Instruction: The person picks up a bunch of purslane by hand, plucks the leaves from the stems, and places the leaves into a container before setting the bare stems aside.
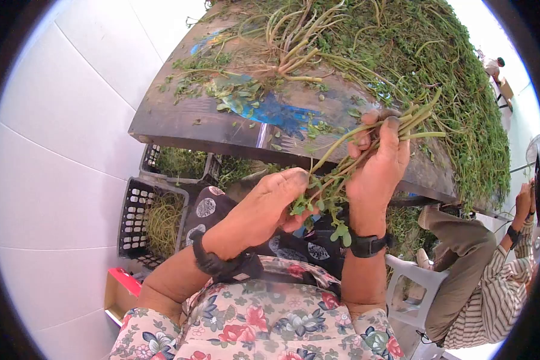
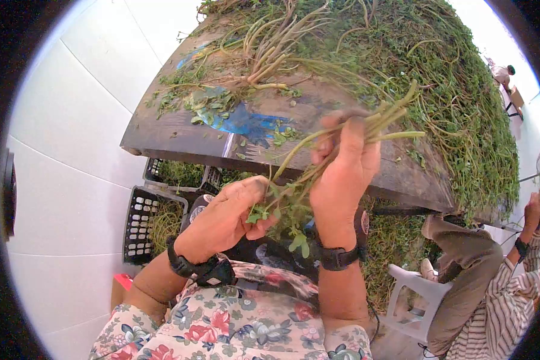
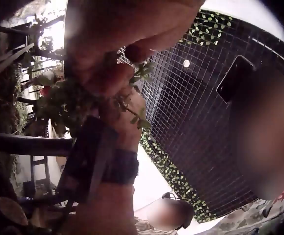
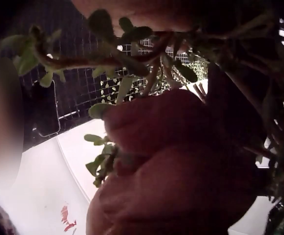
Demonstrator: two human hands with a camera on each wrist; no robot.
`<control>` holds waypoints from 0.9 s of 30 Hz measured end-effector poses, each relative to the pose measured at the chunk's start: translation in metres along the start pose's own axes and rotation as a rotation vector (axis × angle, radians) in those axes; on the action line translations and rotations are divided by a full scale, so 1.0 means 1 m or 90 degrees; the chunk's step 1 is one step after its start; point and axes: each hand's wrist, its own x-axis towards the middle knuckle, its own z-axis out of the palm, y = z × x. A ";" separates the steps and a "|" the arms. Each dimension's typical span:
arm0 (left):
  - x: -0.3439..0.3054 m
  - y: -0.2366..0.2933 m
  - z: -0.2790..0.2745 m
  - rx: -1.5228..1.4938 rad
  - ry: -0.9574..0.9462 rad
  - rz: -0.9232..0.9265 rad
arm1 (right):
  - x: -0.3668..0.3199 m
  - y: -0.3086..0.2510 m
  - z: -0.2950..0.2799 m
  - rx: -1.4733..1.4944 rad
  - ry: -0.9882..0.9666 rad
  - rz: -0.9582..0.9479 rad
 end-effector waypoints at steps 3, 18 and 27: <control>0.003 0.003 0.001 0.009 -0.010 0.012 | -0.004 -0.001 0.005 -0.003 -0.010 0.004; 0.026 0.002 0.016 0.248 -0.015 0.080 | -0.001 0.001 0.000 -0.048 -0.090 -0.004; 0.022 -0.001 0.009 0.198 -0.065 0.107 | -0.002 0.002 -0.002 -0.031 -0.092 -0.002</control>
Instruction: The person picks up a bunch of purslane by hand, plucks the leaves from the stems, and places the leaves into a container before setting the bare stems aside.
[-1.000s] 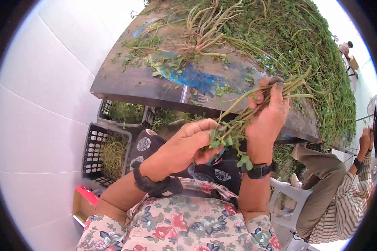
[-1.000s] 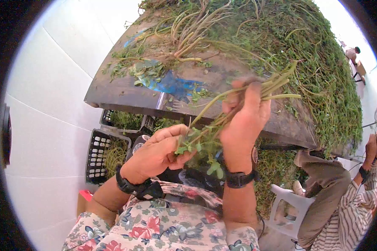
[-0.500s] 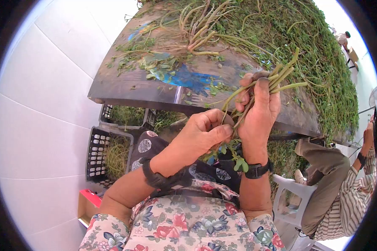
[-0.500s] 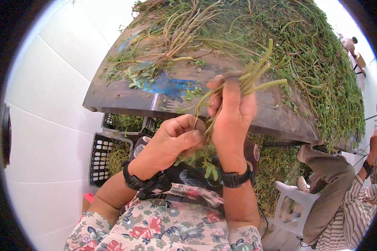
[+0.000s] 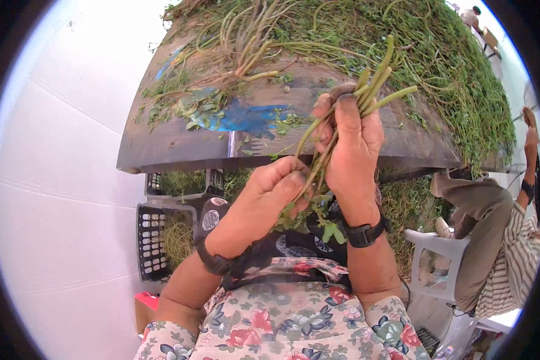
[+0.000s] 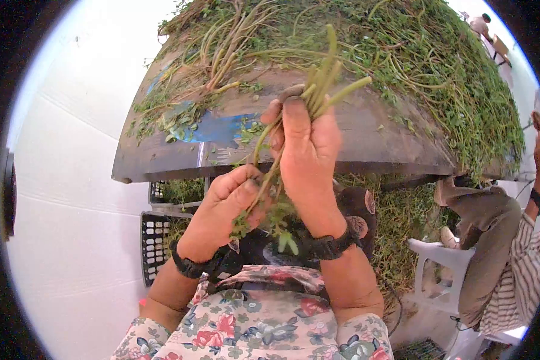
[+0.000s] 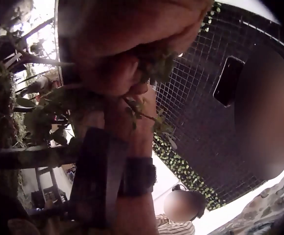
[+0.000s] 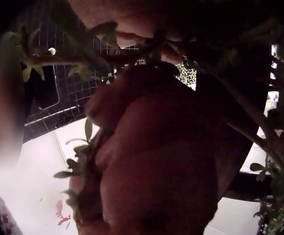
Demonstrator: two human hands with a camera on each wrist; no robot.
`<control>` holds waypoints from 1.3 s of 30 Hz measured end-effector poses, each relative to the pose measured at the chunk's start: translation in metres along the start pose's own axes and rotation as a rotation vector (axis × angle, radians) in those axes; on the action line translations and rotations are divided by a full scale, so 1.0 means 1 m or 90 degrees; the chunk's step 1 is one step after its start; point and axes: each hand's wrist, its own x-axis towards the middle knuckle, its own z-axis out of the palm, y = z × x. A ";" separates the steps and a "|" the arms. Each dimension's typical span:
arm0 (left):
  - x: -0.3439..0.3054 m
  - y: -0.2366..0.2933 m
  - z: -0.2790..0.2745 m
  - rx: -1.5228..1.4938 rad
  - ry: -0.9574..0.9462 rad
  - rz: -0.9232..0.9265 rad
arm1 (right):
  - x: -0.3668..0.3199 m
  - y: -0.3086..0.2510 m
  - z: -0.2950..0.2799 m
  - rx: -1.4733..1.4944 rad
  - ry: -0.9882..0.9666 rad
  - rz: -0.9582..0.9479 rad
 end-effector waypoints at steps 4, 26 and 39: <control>-0.009 0.001 -0.009 0.040 0.060 -0.088 | 0.005 0.000 -0.003 0.038 0.004 -0.001; -0.008 -0.008 -0.003 -0.067 -0.016 -0.203 | 0.004 -0.001 -0.001 0.027 0.006 0.007; -0.018 0.007 -0.007 0.156 -0.019 -0.126 | 0.002 0.008 -0.004 -0.104 0.004 -0.077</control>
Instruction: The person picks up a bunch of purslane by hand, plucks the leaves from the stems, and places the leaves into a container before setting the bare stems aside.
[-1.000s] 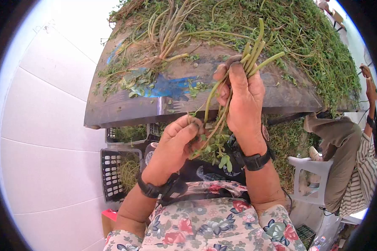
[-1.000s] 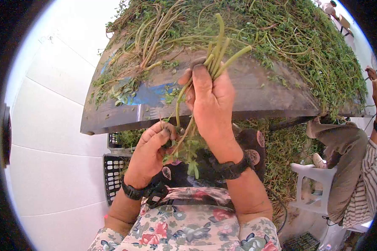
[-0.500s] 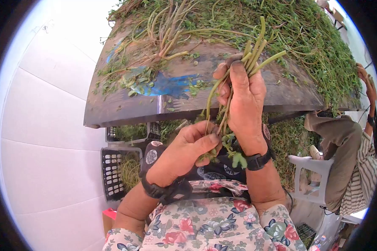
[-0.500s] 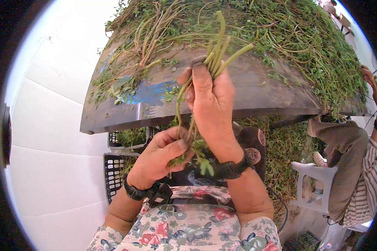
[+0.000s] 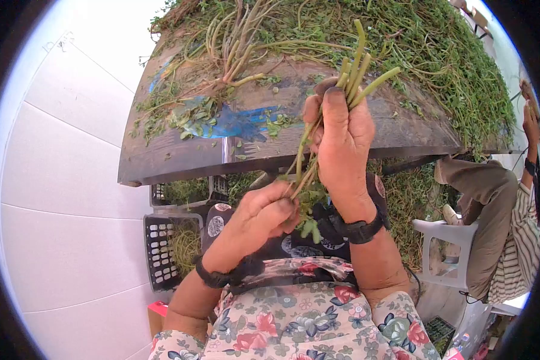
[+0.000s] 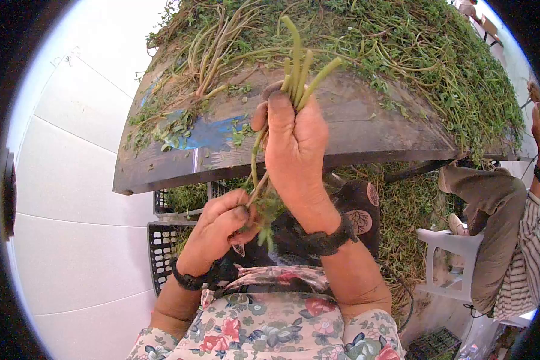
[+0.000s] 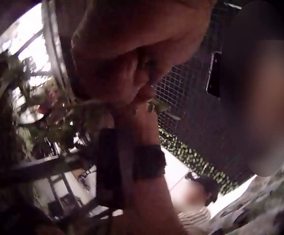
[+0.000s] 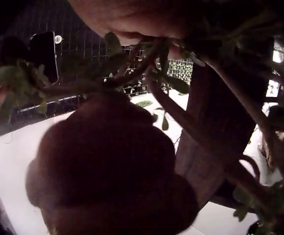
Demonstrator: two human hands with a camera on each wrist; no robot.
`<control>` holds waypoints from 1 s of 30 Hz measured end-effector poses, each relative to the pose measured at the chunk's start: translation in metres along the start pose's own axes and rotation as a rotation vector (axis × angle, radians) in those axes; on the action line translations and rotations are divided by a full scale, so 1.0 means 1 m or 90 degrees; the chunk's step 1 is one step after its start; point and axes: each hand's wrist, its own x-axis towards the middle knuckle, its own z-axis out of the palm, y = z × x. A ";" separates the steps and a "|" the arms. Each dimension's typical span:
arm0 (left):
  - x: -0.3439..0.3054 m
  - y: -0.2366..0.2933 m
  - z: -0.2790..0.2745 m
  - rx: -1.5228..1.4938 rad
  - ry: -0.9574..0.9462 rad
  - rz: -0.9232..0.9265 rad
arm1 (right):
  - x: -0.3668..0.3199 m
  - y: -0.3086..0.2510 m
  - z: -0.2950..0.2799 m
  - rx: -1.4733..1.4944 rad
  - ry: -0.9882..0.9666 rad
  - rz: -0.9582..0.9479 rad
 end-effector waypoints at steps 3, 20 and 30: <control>-0.003 0.001 0.002 0.408 0.125 0.344 | 0.001 0.001 0.003 -0.040 0.002 -0.047; -0.013 0.010 -0.005 0.014 0.026 0.065 | 0.000 0.003 0.010 -0.162 -0.043 -0.085; -0.034 0.011 -0.008 -0.049 -0.135 0.221 | 0.011 0.010 0.008 -0.154 0.004 -0.023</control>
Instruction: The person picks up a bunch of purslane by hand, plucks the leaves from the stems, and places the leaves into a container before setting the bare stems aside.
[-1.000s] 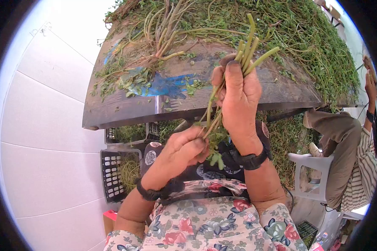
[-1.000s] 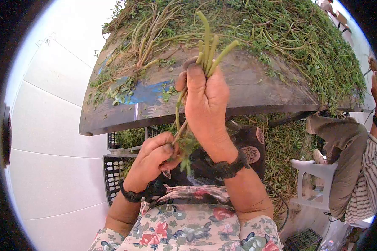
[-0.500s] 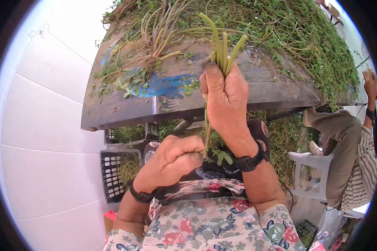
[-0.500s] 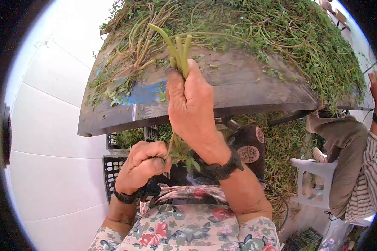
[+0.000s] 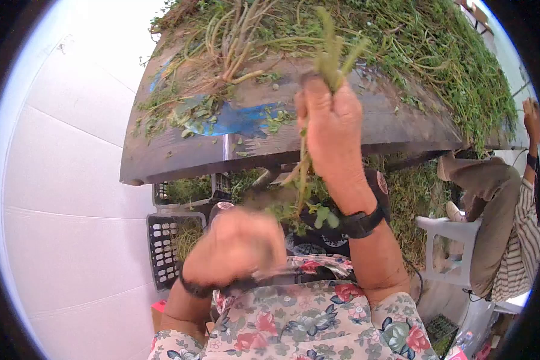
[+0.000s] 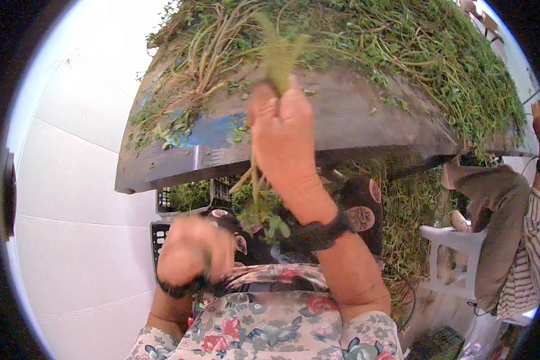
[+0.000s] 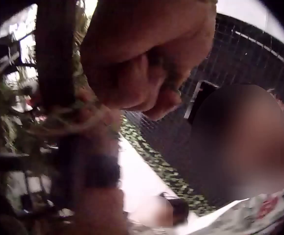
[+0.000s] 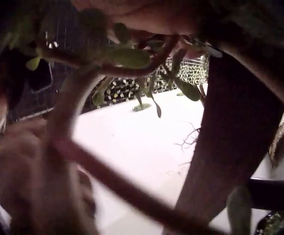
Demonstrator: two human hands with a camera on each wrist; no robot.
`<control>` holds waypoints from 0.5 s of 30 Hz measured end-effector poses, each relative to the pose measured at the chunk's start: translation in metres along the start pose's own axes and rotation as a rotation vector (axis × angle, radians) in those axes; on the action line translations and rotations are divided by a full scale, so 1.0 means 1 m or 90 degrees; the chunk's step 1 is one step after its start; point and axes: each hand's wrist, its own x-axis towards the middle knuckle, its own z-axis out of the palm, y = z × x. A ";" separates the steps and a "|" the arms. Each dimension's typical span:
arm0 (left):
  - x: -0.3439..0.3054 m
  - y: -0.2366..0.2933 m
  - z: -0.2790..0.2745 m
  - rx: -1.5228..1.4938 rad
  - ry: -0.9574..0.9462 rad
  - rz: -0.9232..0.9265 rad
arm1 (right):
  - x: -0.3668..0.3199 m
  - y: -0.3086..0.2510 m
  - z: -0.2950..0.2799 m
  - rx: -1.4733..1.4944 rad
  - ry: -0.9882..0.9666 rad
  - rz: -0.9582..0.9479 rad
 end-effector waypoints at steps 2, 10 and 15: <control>0.009 -0.006 -0.012 -0.100 0.172 -0.177 | 0.001 -0.006 -0.004 0.147 0.022 0.068; 0.008 -0.020 -0.012 -0.207 0.240 -0.190 | -0.006 -0.017 -0.002 0.400 0.057 0.145; 0.023 -0.032 0.000 -0.193 0.209 -0.177 | -0.022 -0.020 0.000 0.375 0.055 0.119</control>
